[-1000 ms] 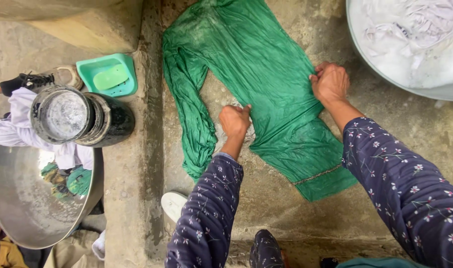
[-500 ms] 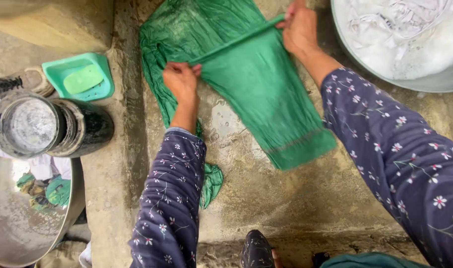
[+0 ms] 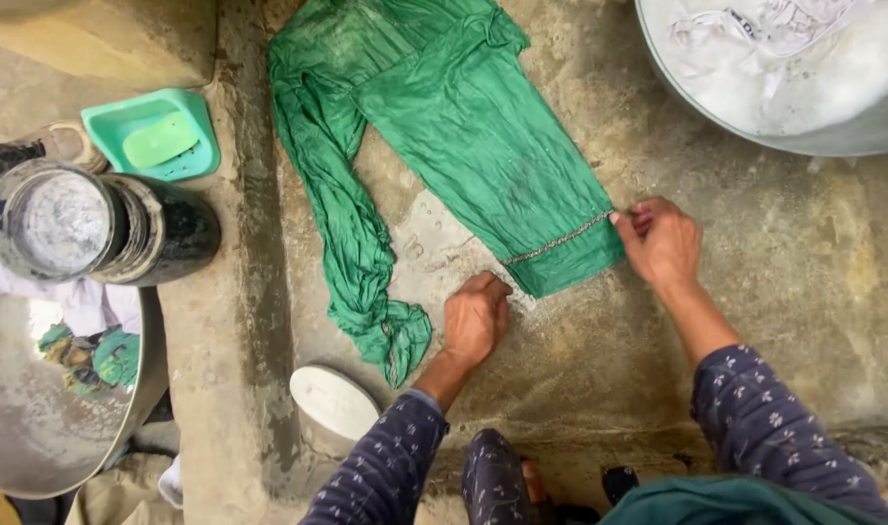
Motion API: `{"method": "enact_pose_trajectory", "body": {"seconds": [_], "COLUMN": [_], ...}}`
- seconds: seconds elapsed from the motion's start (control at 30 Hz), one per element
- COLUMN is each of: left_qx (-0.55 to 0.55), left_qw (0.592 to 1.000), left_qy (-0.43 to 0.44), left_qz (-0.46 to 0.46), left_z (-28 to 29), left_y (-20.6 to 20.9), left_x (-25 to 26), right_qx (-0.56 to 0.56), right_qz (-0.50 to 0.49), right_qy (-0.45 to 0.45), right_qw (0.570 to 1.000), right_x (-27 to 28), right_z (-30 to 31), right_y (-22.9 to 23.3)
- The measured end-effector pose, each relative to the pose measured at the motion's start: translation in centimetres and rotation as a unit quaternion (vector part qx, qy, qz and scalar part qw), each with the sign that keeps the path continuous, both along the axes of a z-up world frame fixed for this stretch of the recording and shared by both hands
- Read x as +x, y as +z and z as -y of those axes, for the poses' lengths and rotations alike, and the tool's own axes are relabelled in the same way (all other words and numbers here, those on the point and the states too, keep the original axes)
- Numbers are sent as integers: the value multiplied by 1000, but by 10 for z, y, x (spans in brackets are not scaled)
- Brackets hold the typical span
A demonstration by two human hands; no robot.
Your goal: Hand-washing green trousers on the floor using a brush and soap.
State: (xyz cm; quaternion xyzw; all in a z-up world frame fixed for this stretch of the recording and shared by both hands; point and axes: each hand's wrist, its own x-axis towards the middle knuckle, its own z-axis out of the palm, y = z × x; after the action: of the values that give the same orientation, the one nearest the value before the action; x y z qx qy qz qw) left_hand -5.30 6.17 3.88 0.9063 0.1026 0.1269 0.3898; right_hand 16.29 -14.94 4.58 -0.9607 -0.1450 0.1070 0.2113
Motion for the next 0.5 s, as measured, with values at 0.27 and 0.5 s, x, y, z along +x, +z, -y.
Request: {"method": "enact_pose_trajectory", "body": {"seconds": [0.27,0.5], "left_qx": [26,67], "left_qw": [997,989], "left_qy": [-74,-127], "left_qz": [-3,-35], "left_z": [3,-1], "left_y": [7,10], "left_x": [19,24], "right_qx": [56,75], "right_qz": [170,68], "right_qy": [102,281], "right_qw": [979,954], "right_x": [-68,-97], "right_z": [-3,-12], "right_y": [3,16]}}
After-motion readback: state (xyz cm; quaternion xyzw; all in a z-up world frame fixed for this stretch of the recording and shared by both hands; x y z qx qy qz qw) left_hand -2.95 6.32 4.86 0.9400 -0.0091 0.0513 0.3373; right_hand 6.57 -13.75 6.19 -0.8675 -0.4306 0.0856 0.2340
